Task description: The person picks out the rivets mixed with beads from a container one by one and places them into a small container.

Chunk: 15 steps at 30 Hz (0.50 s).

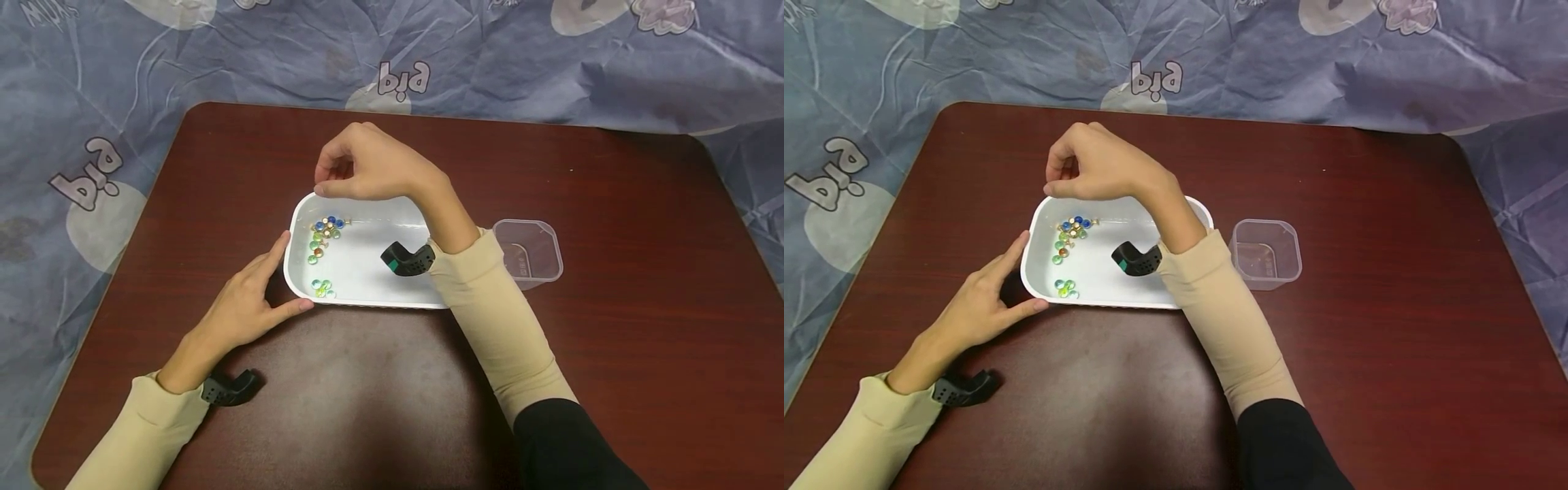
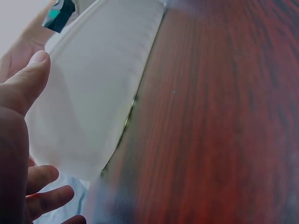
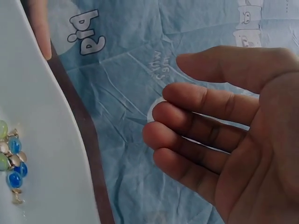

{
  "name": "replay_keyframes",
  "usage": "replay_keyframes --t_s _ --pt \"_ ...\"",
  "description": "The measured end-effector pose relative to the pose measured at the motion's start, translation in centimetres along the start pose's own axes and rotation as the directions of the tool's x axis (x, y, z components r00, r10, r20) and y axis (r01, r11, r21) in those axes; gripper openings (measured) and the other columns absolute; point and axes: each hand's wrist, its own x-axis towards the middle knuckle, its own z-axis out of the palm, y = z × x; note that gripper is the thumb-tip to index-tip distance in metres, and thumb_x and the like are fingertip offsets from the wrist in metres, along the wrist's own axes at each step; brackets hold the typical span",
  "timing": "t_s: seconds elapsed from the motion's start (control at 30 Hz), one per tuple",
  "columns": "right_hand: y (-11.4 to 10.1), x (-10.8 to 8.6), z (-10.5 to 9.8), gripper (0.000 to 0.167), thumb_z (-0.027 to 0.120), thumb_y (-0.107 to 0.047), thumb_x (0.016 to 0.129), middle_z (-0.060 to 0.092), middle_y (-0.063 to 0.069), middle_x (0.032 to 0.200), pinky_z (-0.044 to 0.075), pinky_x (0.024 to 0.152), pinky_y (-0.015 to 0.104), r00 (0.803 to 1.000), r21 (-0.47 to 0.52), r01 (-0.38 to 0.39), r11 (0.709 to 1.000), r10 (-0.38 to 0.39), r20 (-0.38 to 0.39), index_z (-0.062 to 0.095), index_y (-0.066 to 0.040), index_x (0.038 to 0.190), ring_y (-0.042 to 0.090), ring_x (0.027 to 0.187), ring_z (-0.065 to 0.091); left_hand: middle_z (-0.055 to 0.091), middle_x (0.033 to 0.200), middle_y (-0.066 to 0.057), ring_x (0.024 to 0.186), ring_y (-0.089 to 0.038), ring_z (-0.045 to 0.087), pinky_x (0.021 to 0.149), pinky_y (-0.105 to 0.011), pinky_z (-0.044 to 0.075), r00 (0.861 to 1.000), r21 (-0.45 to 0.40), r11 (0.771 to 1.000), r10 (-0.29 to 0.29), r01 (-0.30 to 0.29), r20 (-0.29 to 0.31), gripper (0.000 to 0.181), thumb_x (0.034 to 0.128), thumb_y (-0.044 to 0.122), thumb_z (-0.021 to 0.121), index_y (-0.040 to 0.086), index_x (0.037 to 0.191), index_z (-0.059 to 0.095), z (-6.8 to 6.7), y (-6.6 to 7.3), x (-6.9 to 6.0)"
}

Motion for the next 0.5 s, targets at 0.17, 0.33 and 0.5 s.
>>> replay_keyframes --t_s 0.17,0.33,0.5 --pt "0.6 0.4 0.7 0.007 0.073 -0.012 0.087 0.068 -0.001 0.077 0.050 0.071 0.025 0.999 0.024 -0.033 0.999 0.032 0.021 0.074 -0.007 0.084 0.010 0.071 0.061 0.055 0.134 -0.025 0.120 -0.037 0.056 0.093 -0.055 0.046 1.000 0.006 1.000 -0.005 0.005 0.003 0.100 0.0845 0.057 0.072 0.013 0.159 0.022 0.1 0.0 -0.1" --pt "1.6 0.6 1.4 0.006 0.070 -0.007 0.087 0.069 0.001 0.079 0.050 0.072 0.025 0.996 0.033 -0.052 0.998 0.049 0.069 0.075 -0.004 0.088 0.011 0.072 0.061 0.054 0.136 -0.025 0.120 -0.037 0.055 0.094 -0.055 0.046 1.000 0.007 1.000 -0.010 0.010 0.005 0.100 0.0843 0.055 0.073 0.012 0.158 0.023 0.1 0.0 -0.1" --pt "2.5 0.9 1.9 0.008 0.069 -0.003 0.086 0.071 0.002 0.082 0.051 0.074 0.026 0.991 0.050 -0.045 0.998 0.038 0.127 0.075 -0.002 0.091 0.012 0.074 0.062 0.053 0.136 -0.026 0.121 -0.038 0.055 0.094 -0.055 0.046 1.000 0.005 1.000 -0.006 0.006 0.000 0.099 0.0850 0.057 0.071 0.012 0.159 0.022 0.0 0.0 -0.1"
